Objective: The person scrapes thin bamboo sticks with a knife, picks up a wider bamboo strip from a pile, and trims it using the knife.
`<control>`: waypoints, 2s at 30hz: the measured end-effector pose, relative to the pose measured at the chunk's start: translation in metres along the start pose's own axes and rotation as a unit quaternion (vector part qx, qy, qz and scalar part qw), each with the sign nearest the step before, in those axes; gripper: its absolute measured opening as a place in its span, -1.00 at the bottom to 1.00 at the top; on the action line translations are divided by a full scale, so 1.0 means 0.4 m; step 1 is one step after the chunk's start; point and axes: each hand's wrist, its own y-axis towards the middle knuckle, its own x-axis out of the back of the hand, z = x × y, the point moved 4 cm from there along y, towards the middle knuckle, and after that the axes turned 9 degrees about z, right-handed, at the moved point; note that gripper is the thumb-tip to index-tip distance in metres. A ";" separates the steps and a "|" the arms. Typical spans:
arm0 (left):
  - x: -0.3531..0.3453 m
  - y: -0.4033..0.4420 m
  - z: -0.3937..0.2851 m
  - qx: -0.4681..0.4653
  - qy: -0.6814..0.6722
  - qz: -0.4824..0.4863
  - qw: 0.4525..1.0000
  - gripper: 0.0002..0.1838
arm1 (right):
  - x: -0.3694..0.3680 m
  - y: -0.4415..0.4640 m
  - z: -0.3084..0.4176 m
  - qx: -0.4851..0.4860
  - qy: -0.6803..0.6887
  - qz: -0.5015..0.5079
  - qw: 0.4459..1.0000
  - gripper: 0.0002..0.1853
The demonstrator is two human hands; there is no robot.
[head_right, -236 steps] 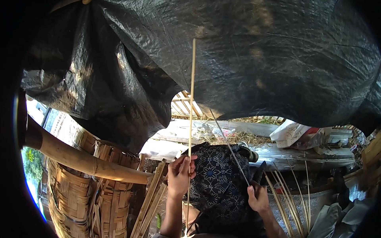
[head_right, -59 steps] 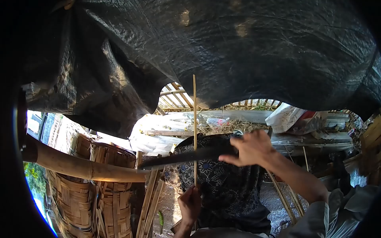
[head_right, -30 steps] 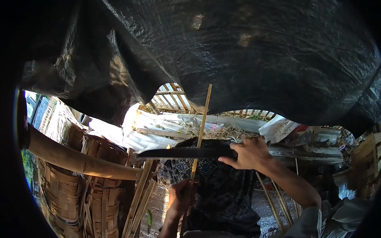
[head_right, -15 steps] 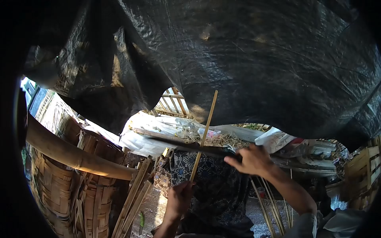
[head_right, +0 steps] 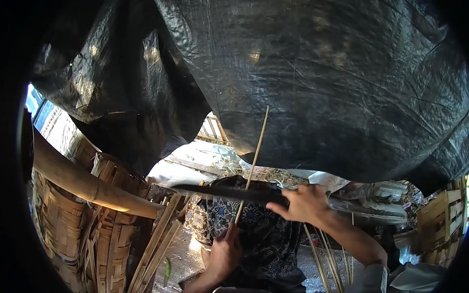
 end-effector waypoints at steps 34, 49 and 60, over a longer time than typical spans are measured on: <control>-0.016 0.092 -0.020 0.034 -0.030 -0.012 0.999 -0.77 | 0.049 0.271 -0.216 -0.139 0.051 -0.107 0.983 -0.35; -0.018 0.184 0.043 0.146 -0.477 0.108 0.860 -0.73 | -0.309 0.017 -0.116 -0.087 0.512 0.018 0.854 -0.53; -0.062 0.243 0.063 0.198 -0.668 0.177 0.696 -0.71 | -0.199 -0.064 -0.140 -0.096 0.572 -0.064 0.812 -0.61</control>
